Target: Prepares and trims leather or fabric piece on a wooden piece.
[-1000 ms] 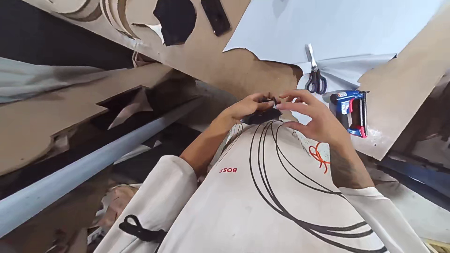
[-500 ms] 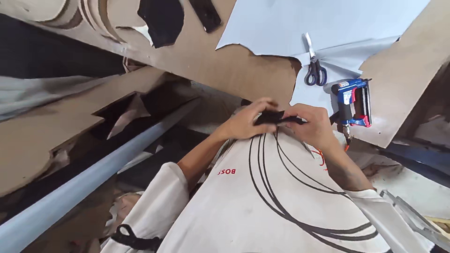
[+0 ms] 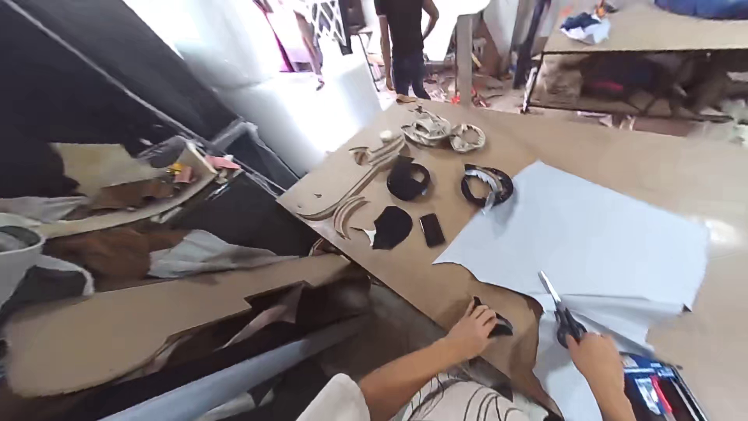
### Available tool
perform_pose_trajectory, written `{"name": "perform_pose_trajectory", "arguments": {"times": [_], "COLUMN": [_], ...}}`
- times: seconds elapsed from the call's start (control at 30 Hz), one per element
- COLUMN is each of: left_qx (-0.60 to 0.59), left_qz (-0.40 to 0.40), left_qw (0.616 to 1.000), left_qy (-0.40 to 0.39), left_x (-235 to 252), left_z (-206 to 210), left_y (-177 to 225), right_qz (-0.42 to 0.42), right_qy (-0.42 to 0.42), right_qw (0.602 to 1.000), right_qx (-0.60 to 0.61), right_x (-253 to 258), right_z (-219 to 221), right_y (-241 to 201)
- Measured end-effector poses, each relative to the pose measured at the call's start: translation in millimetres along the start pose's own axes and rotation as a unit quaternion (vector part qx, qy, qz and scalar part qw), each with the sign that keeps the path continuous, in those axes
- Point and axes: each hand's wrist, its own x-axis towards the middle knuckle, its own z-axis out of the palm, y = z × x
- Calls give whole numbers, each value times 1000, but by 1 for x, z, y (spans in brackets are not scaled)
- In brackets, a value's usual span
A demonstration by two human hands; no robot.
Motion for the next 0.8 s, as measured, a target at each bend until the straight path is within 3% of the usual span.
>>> {"name": "perform_pose_trajectory", "arguments": {"times": [0.07,0.13,0.2,0.23,0.27,0.3,0.4,0.47,0.63,0.8], "left_qx": [-23,-53,-79,-83,-85,-87,-125,-143,-90,-172], "left_qz": [-22,-41,-72,-87,-100,-110,-133,-127,-207,-381], "left_qw": [997,991,987,986,985,983,974,973,968,905], "left_qy": [-76,-114,-117,-112,-110,-115,-135,-132,-106,-79], "left_x": [0,5,9,11,13,15,20,31,47,0], "left_z": [0,-16,-27,-27,-27,-27,-24,-34,-54,-41], "left_y": [12,16,21,25,29,32,37,33,16,24], "right_qz": [28,58,54,31,1,-30,-86,-91,-78,-80], "right_qy": [-37,-96,-178,-203,-210,-198,-121,-130,-267,-349], "right_qw": [997,961,842,794,783,805,924,955,951,925], "right_qx": [58,253,506,572,585,559,352,252,136,125], "right_x": [3,-2,-27,-46,-67,-88,-139,-151,-152,-146], "right_z": [-9,-25,-32,-35,-36,-33,-11,3,19,21], "right_y": [13,14,19,21,22,22,35,43,38,26]}}
